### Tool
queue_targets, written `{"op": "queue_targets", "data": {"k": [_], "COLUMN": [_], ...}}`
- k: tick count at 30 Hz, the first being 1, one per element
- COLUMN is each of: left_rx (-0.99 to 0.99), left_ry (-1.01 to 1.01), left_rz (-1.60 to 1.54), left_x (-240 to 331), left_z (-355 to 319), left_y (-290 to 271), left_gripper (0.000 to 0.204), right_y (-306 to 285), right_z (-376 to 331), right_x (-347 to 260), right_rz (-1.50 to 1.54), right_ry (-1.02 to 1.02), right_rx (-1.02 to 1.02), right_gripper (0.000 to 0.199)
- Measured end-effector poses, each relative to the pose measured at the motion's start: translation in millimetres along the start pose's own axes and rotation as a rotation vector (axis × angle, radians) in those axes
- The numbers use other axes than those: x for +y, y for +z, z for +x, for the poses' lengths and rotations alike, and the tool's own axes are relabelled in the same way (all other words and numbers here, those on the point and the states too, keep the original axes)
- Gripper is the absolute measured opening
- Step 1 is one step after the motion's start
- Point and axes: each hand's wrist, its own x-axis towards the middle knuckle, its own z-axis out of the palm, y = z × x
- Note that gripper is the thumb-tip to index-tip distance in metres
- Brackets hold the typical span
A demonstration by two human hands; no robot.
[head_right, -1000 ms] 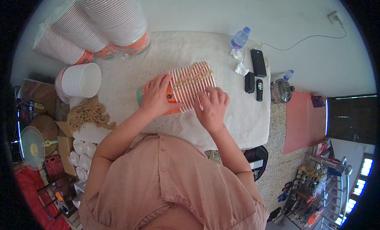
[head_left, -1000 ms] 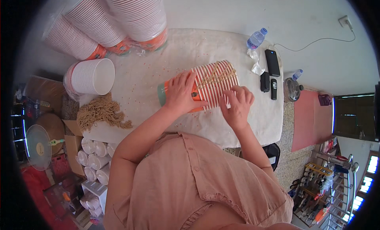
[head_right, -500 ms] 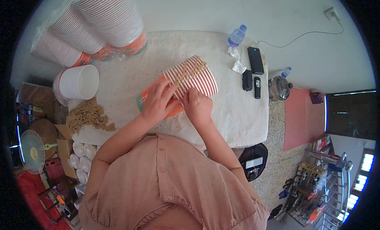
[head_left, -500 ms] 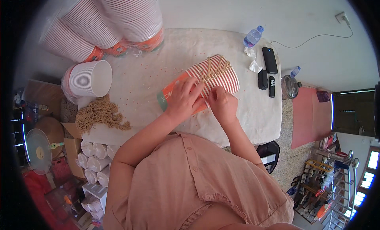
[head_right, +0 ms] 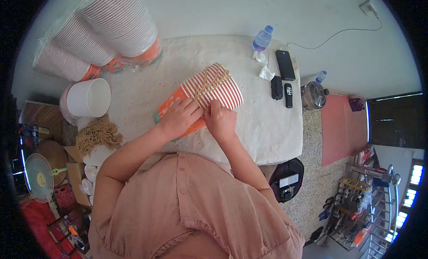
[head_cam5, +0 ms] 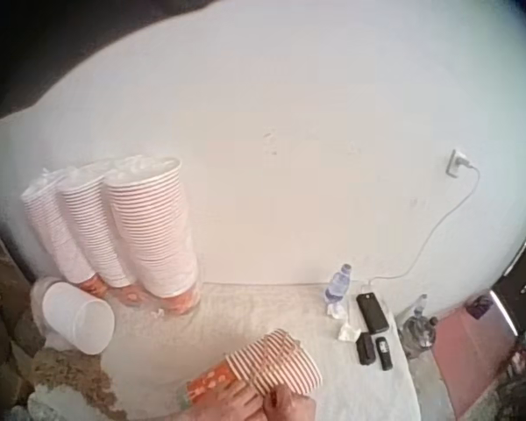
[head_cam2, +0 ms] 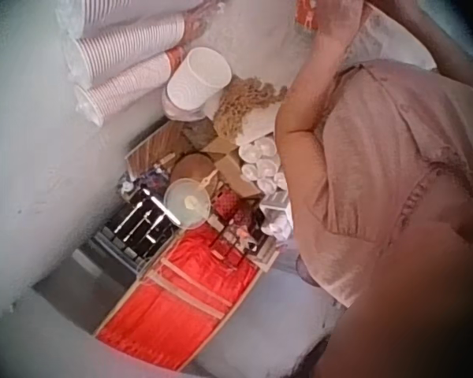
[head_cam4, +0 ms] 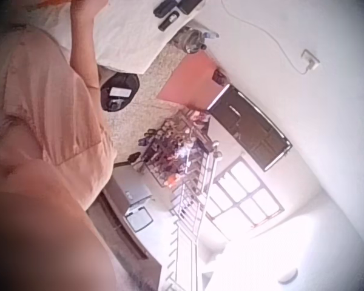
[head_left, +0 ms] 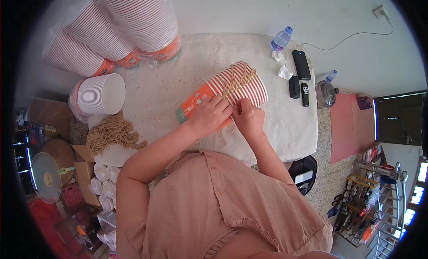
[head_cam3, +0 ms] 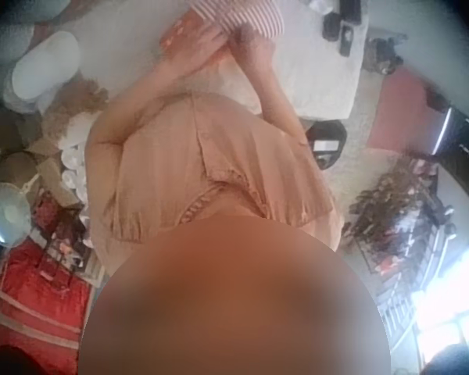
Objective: Threading string through pre-punched holes in paper cups to assemble or prepare them for packaging.
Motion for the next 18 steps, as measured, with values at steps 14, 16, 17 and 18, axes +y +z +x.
{"op": "queue_targets", "data": {"k": [14, 16, 17, 18], "left_rx": [0.006, -0.010, -0.026, -0.026], "left_ry": [0.010, 0.005, 0.003, 0.003], "left_rz": [-0.019, -0.004, 0.011, 0.012], "left_x": [-9.9, -10.4, -10.9, -10.8], "left_z": [-1.9, -3.6, -3.7, -4.0], "left_y": [-1.5, 1.5, 2.3, 2.5], "left_gripper": [0.017, 0.018, 0.018, 0.018], "right_y": [4.9, 5.3, 5.6, 5.2], "right_z": [-2.7, -2.4, -1.8, -0.9], "right_x": [0.2, 0.6, 0.8, 0.4], "right_rz": [0.027, 0.028, 0.029, 0.030], "right_ry": [-0.031, -0.032, -0.031, -0.031], "right_rx": [0.004, -0.003, -0.009, -0.008], "right_gripper": [0.016, 0.016, 0.015, 0.015]}}
